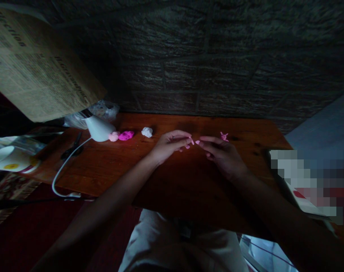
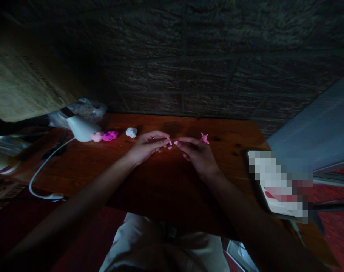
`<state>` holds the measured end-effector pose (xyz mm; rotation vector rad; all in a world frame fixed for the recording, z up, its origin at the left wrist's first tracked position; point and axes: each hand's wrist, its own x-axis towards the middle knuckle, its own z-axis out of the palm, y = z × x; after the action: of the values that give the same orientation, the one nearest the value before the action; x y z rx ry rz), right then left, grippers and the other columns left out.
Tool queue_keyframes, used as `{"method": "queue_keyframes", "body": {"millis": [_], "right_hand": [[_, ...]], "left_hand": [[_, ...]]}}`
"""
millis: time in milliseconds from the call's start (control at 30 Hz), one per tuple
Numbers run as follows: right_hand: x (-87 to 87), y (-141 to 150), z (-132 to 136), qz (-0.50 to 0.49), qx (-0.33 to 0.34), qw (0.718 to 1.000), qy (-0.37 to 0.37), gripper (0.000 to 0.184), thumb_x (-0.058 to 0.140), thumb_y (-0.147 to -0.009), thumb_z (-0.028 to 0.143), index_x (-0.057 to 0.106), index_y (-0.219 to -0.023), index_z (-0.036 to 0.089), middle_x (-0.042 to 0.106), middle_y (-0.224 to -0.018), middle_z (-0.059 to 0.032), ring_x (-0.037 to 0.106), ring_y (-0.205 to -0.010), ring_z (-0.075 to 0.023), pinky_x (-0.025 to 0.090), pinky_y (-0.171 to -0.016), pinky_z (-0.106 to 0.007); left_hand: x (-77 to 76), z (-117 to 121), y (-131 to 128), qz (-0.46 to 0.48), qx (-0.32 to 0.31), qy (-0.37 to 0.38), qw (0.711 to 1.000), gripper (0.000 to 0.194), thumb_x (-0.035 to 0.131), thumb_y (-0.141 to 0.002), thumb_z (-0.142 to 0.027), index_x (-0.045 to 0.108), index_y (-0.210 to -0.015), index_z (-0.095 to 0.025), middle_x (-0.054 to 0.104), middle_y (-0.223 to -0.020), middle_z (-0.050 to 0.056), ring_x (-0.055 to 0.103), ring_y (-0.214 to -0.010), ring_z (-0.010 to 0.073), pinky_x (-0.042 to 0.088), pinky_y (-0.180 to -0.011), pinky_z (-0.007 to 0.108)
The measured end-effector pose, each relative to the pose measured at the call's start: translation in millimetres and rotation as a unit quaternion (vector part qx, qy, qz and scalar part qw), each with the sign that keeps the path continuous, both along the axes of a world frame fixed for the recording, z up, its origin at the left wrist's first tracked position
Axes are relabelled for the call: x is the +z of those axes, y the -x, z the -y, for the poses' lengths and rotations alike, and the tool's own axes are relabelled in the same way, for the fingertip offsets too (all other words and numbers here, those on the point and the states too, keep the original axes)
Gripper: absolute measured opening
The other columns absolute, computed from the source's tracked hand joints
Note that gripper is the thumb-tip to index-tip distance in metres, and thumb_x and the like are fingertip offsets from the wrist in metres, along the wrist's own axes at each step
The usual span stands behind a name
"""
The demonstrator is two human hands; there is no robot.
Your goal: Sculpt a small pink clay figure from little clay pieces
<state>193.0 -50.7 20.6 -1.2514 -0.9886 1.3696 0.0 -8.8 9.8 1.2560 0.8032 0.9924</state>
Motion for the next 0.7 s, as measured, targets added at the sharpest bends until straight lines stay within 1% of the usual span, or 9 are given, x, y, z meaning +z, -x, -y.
{"method": "queue_keyframes", "body": {"millis": [100, 167, 267, 433, 533, 700], "right_hand": [[-1.3, 0.7, 0.0, 0.010, 0.002, 1.000, -0.004, 0.033, 0.086, -0.065, 0.037, 0.078, -0.093, 0.024, 0.073, -0.084, -0.0009, 0.052, -0.059, -0.0077, 0.043, -0.055, -0.024], [-2.1, 1.0, -0.3, 0.012, -0.001, 1.000, -0.004, 0.034, 0.087, -0.064, 0.038, 0.078, -0.094, 0.024, 0.072, -0.081, -0.0003, 0.052, -0.058, -0.0074, 0.043, -0.054, -0.023], [-2.2, 1.3, -0.6, 0.012, -0.011, 1.000, -0.001, 0.036, 0.087, -0.063, 0.039, 0.078, -0.094, 0.024, 0.072, -0.082, 0.0001, 0.053, -0.058, -0.0070, 0.044, -0.054, -0.023], [-1.0, 1.6, -0.5, 0.007, -0.009, 1.000, -0.006, 0.037, 0.087, -0.061, 0.038, 0.078, -0.094, 0.024, 0.070, -0.078, 0.0009, 0.053, -0.057, -0.0075, 0.043, -0.052, -0.023], [-1.2, 1.9, -0.4, -0.002, 0.000, 1.000, -0.009, 0.038, 0.087, -0.061, 0.037, 0.078, -0.094, 0.022, 0.070, -0.075, 0.0011, 0.053, -0.057, -0.0074, 0.042, -0.051, -0.022], [-0.9, 1.7, 0.1, -0.007, 0.001, 1.000, -0.012, 0.038, 0.088, -0.061, 0.036, 0.077, -0.094, 0.022, 0.069, -0.073, 0.0018, 0.052, -0.057, -0.0072, 0.041, -0.051, -0.022]], "left_hand": [[-1.0, 0.3, -0.5, -0.008, -0.004, -0.019, 1.000, 0.030, 0.080, -0.076, -0.028, 0.074, -0.103, -0.018, 0.074, -0.091, 0.004, 0.067, -0.080, 0.0124, 0.047, -0.063, 0.021], [-1.1, 1.2, -1.4, -0.019, -0.015, -0.034, 0.999, 0.029, 0.079, -0.077, -0.028, 0.075, -0.104, -0.018, 0.075, -0.092, 0.005, 0.067, -0.082, 0.0132, 0.048, -0.064, 0.022], [-0.5, 3.0, -3.4, -0.035, -0.031, -0.053, 0.997, 0.031, 0.079, -0.077, -0.027, 0.074, -0.106, -0.018, 0.076, -0.097, 0.006, 0.069, -0.085, 0.0148, 0.051, -0.067, 0.024], [-1.3, 4.0, -5.7, -0.023, -0.048, -0.038, 0.998, 0.040, 0.081, -0.074, -0.023, 0.070, -0.112, -0.015, 0.077, -0.095, 0.007, 0.070, -0.086, 0.0161, 0.054, -0.074, 0.028], [-1.6, 4.0, -6.1, -0.020, -0.046, -0.031, 0.998, 0.039, 0.082, -0.073, -0.023, 0.071, -0.108, -0.014, 0.076, -0.094, 0.007, 0.070, -0.086, 0.0163, 0.055, -0.075, 0.030], [0.7, 5.4, -6.7, -0.019, -0.049, -0.040, 0.998, 0.026, 0.081, -0.074, -0.025, 0.075, -0.097, -0.014, 0.075, -0.089, 0.005, 0.069, -0.082, 0.0143, 0.055, -0.074, 0.028]]}}
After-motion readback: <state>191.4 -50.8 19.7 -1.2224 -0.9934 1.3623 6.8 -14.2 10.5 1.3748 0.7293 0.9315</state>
